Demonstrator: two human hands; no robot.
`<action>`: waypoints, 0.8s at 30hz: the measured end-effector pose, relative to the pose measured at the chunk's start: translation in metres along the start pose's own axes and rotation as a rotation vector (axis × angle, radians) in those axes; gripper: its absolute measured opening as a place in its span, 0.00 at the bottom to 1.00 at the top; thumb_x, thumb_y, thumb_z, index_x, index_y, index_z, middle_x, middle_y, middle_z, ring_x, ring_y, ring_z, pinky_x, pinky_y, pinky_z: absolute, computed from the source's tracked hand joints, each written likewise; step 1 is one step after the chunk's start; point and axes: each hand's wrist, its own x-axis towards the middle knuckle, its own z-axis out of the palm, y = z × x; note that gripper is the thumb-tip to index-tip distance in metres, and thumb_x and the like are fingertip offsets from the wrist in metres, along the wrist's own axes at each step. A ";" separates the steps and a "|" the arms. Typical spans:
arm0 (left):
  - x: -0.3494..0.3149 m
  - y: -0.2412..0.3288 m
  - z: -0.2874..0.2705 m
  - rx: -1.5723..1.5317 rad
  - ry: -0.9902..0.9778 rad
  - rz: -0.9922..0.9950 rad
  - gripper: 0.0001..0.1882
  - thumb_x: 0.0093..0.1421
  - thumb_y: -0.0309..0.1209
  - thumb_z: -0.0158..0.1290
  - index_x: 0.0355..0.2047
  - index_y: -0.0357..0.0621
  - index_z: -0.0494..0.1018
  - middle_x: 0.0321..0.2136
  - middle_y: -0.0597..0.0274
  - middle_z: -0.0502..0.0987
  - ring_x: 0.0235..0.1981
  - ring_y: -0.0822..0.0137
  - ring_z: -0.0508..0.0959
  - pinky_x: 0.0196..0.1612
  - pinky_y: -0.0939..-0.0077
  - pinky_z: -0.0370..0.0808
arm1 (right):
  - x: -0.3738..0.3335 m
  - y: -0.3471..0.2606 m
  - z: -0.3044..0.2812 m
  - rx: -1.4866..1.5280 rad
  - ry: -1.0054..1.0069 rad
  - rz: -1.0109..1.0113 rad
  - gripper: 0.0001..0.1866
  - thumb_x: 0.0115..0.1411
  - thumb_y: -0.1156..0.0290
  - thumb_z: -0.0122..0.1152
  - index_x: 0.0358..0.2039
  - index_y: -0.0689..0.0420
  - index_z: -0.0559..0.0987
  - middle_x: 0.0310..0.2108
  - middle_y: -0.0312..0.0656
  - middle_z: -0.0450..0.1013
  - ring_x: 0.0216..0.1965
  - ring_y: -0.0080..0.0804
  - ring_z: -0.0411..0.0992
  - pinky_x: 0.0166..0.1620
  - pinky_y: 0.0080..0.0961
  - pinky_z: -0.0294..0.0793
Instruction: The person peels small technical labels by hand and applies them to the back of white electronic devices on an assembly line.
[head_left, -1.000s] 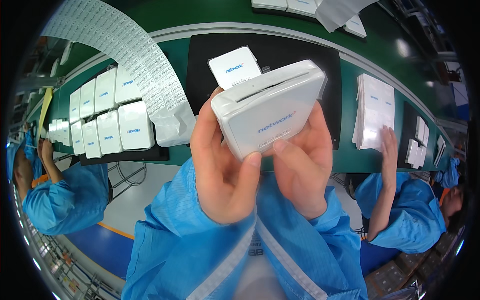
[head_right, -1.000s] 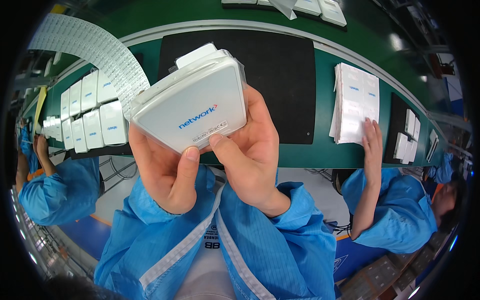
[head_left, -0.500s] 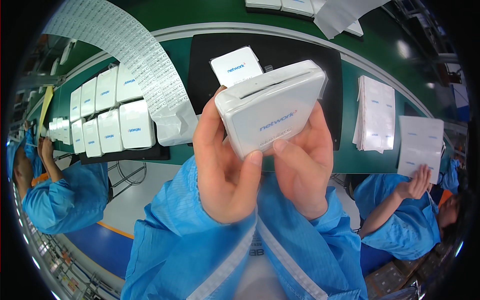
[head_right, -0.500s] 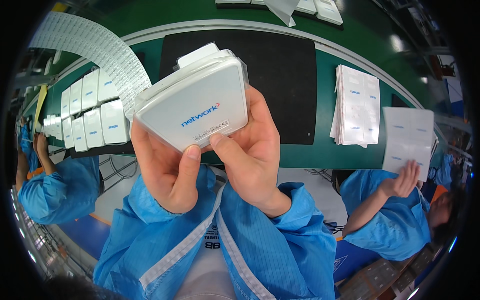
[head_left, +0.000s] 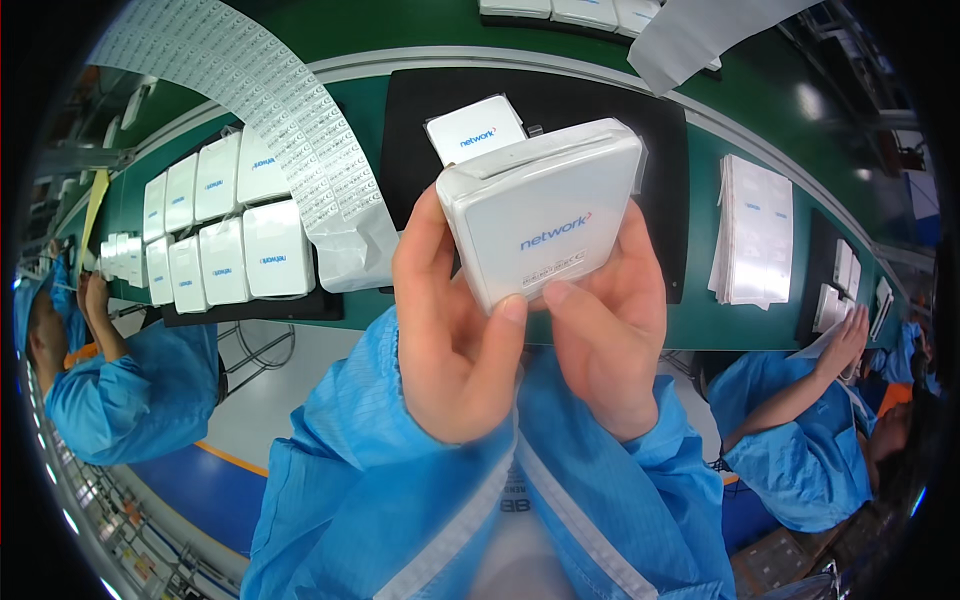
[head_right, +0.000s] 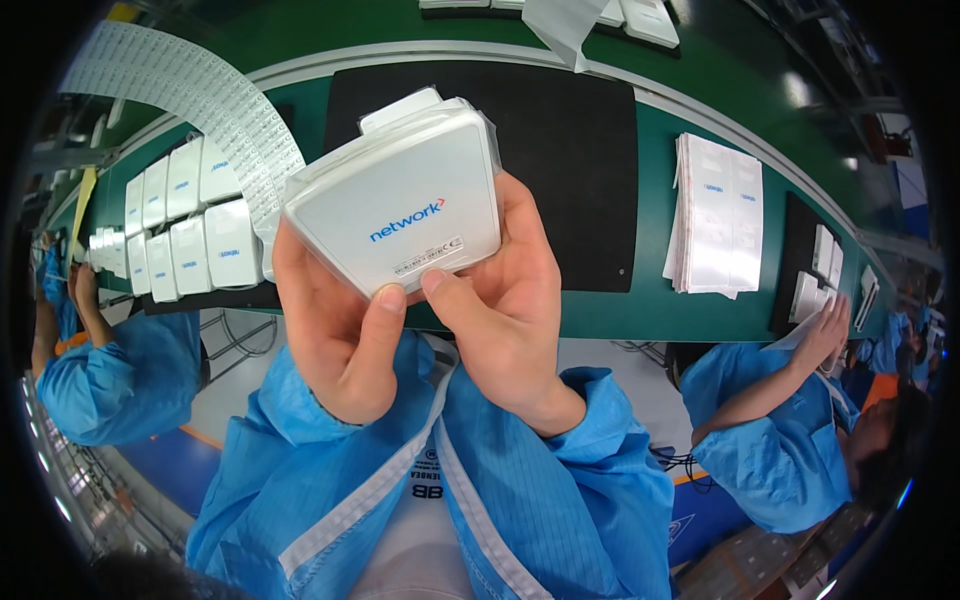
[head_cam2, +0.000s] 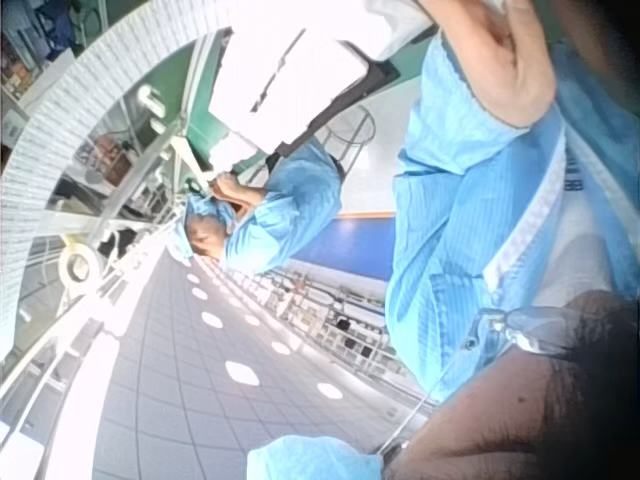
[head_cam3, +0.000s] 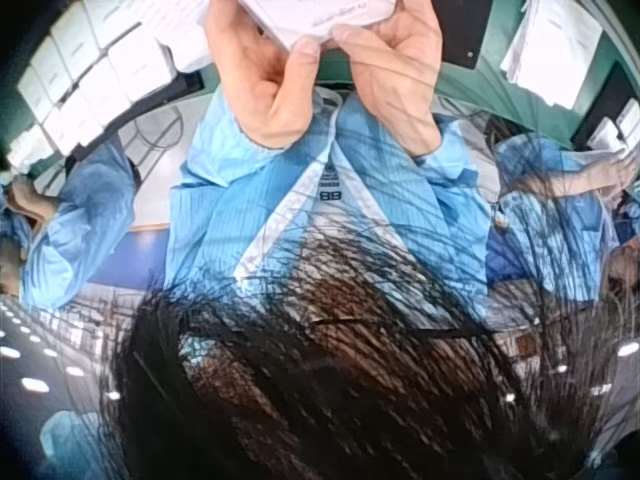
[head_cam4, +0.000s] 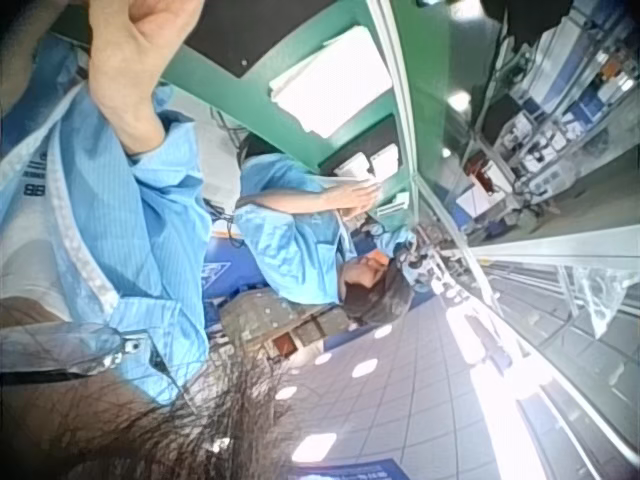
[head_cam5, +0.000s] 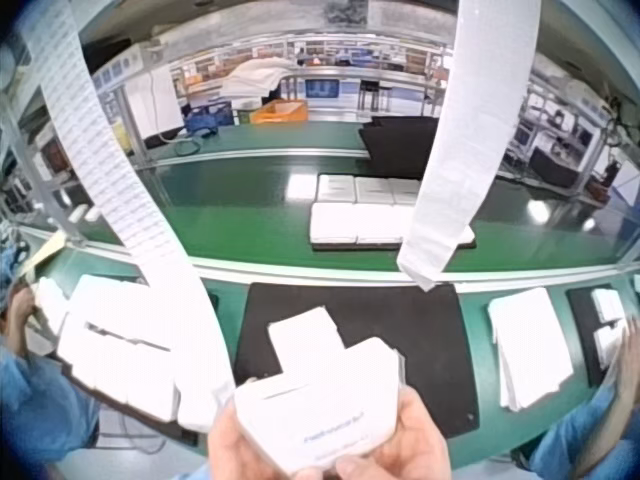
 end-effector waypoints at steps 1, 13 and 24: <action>0.000 -0.001 0.001 -0.008 0.010 0.000 0.41 0.61 0.12 0.41 0.72 0.31 0.36 0.68 0.36 0.52 0.70 0.47 0.59 0.70 0.55 0.59 | 0.000 0.000 0.000 -0.011 -0.002 0.003 0.35 0.59 0.89 0.51 0.67 0.66 0.54 0.59 0.53 0.66 0.62 0.37 0.68 0.62 0.33 0.72; 0.007 0.003 -0.005 0.005 0.020 -0.073 0.42 0.61 0.11 0.41 0.72 0.31 0.36 0.68 0.37 0.52 0.70 0.48 0.60 0.69 0.56 0.61 | -0.001 -0.005 -0.003 -0.170 -0.011 0.001 0.35 0.61 0.88 0.55 0.68 0.71 0.55 0.60 0.56 0.66 0.62 0.40 0.69 0.60 0.33 0.76; 0.027 0.044 -0.030 0.915 -0.119 0.203 0.28 0.45 0.22 0.72 0.49 0.37 0.79 0.56 0.43 0.72 0.53 0.45 0.79 0.50 0.60 0.82 | -0.016 -0.024 -0.008 -0.566 0.033 -0.354 0.37 0.56 0.92 0.61 0.66 0.77 0.60 0.57 0.67 0.71 0.58 0.47 0.74 0.59 0.35 0.75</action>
